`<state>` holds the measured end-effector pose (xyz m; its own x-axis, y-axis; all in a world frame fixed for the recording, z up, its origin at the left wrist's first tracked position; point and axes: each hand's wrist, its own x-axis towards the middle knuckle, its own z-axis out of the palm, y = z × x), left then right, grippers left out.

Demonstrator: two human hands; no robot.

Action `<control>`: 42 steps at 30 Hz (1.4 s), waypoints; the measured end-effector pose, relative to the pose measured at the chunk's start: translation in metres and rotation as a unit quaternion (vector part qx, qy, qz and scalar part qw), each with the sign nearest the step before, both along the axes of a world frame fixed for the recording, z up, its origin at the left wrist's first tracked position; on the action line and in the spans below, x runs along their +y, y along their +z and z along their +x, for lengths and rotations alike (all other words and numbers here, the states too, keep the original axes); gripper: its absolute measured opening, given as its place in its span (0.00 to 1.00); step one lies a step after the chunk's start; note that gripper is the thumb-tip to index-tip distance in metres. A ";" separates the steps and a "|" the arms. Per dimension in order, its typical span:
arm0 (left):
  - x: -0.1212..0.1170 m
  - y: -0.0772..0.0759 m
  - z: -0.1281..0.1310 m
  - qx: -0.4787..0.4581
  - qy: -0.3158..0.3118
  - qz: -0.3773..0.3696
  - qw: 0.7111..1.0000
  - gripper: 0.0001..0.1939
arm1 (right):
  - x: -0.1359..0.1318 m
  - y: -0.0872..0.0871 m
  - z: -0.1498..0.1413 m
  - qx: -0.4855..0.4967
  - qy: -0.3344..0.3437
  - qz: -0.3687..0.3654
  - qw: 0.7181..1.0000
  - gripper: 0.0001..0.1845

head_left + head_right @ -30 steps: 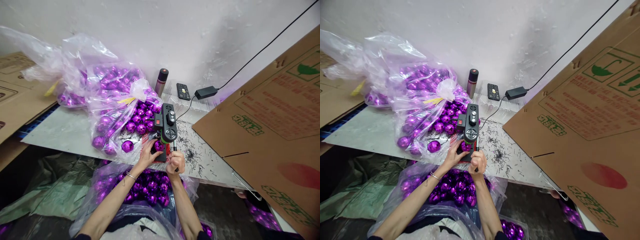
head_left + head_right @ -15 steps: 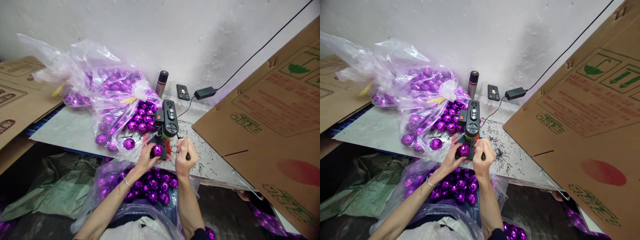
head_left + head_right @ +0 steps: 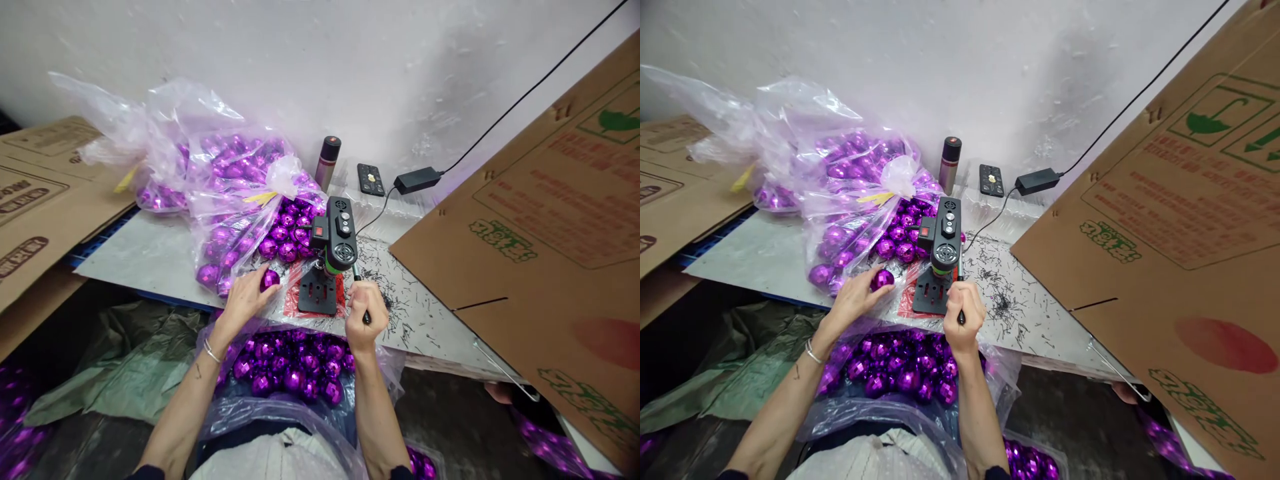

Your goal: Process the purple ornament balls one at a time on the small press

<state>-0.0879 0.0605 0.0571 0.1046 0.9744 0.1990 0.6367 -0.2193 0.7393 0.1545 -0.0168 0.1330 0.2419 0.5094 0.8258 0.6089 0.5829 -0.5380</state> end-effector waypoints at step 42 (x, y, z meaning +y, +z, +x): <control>-0.007 -0.045 0.105 -0.080 -0.125 0.043 0.988 0.29 | 0.000 0.031 -0.005 0.041 -0.018 -0.068 0.997 0.19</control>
<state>0.0173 0.0535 0.0121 0.3000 0.9010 0.3134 0.4311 -0.4211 0.7980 0.1498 -0.0172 0.1642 0.3255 0.6053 0.7264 0.5793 0.4795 -0.6592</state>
